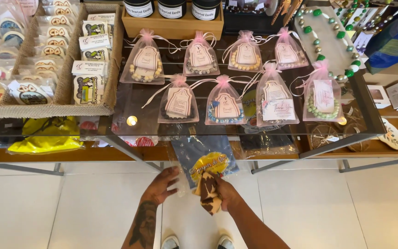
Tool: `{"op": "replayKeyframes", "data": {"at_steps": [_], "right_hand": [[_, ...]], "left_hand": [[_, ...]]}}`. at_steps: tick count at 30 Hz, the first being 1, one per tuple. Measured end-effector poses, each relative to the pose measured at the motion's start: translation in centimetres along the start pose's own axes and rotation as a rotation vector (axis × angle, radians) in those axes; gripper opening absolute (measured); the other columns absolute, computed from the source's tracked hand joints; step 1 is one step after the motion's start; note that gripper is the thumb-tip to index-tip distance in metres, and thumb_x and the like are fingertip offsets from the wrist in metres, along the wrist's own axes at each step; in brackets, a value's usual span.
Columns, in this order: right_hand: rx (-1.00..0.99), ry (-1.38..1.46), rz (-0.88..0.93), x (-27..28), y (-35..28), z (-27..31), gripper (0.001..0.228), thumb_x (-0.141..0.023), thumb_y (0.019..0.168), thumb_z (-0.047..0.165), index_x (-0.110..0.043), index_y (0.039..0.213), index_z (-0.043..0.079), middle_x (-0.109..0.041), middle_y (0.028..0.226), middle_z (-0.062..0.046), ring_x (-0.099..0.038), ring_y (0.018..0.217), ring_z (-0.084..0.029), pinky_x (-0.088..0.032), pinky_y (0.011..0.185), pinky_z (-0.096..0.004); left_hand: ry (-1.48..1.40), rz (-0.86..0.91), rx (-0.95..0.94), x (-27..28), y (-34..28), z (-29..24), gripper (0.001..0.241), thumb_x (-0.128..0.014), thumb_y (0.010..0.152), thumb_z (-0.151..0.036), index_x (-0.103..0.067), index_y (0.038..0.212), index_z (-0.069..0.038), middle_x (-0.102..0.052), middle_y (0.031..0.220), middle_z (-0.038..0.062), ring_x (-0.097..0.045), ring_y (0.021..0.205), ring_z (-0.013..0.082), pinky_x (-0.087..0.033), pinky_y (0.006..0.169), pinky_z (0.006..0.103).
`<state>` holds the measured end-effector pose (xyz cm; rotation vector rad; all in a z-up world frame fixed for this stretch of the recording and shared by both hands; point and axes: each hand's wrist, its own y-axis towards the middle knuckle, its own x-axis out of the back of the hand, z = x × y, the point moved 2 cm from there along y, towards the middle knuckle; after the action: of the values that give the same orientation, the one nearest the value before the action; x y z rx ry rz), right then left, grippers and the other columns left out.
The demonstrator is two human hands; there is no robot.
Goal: Browse and organize various souvenir items including stickers and t-shirts on a store shelf.
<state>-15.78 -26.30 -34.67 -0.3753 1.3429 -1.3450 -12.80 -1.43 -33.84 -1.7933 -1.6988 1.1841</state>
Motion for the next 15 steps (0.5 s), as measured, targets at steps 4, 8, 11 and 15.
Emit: {"op": "replayKeyframes", "data": {"at_steps": [4,8,11,15], "right_hand": [[-0.022,-0.007,-0.013,0.8,-3.0,-2.3,0.041,-0.064,0.096,0.05,-0.069,0.107,0.01,-0.076,0.091,-0.01,-0.075,0.078,-0.025,-0.063,0.075,-0.043],[-0.127,0.007,-0.027,1.9,-5.3,-4.4,0.046,-0.061,0.094,0.051,-0.066,0.107,0.008,-0.076,0.09,-0.015,-0.078,0.082,-0.032,-0.063,0.074,-0.045],[-0.166,0.002,0.038,4.0,-5.0,-6.2,0.05,-0.061,0.098,0.052,-0.066,0.111,0.005,-0.077,0.093,-0.015,-0.077,0.083,-0.031,-0.064,0.077,-0.045],[-0.183,-0.155,0.014,2.8,-8.2,-6.1,0.056,-0.055,0.097,0.056,-0.068,0.119,0.007,-0.08,0.099,-0.013,-0.078,0.086,-0.027,-0.064,0.077,-0.042]], "left_hand": [[-0.17,0.029,-0.112,1.2,5.7,1.0,0.067,-0.077,0.083,-0.043,-0.056,0.139,-0.01,-0.067,0.129,0.004,-0.06,0.12,0.0227,-0.051,0.101,0.0441],[-0.348,0.11,-0.052,-0.7,6.5,1.4,0.051,-0.08,0.085,-0.031,-0.064,0.128,-0.01,-0.067,0.119,0.007,-0.063,0.109,0.0257,-0.054,0.093,0.045],[-0.35,0.15,-0.103,-2.0,5.9,2.3,0.039,-0.079,0.083,-0.017,-0.069,0.12,-0.009,-0.074,0.113,0.005,-0.07,0.103,0.0235,-0.058,0.09,0.0409],[-0.323,0.098,-0.164,-2.4,5.6,4.2,0.034,-0.075,0.085,-0.006,-0.069,0.118,-0.005,-0.075,0.107,0.007,-0.069,0.098,0.0253,-0.057,0.086,0.0429]]}}
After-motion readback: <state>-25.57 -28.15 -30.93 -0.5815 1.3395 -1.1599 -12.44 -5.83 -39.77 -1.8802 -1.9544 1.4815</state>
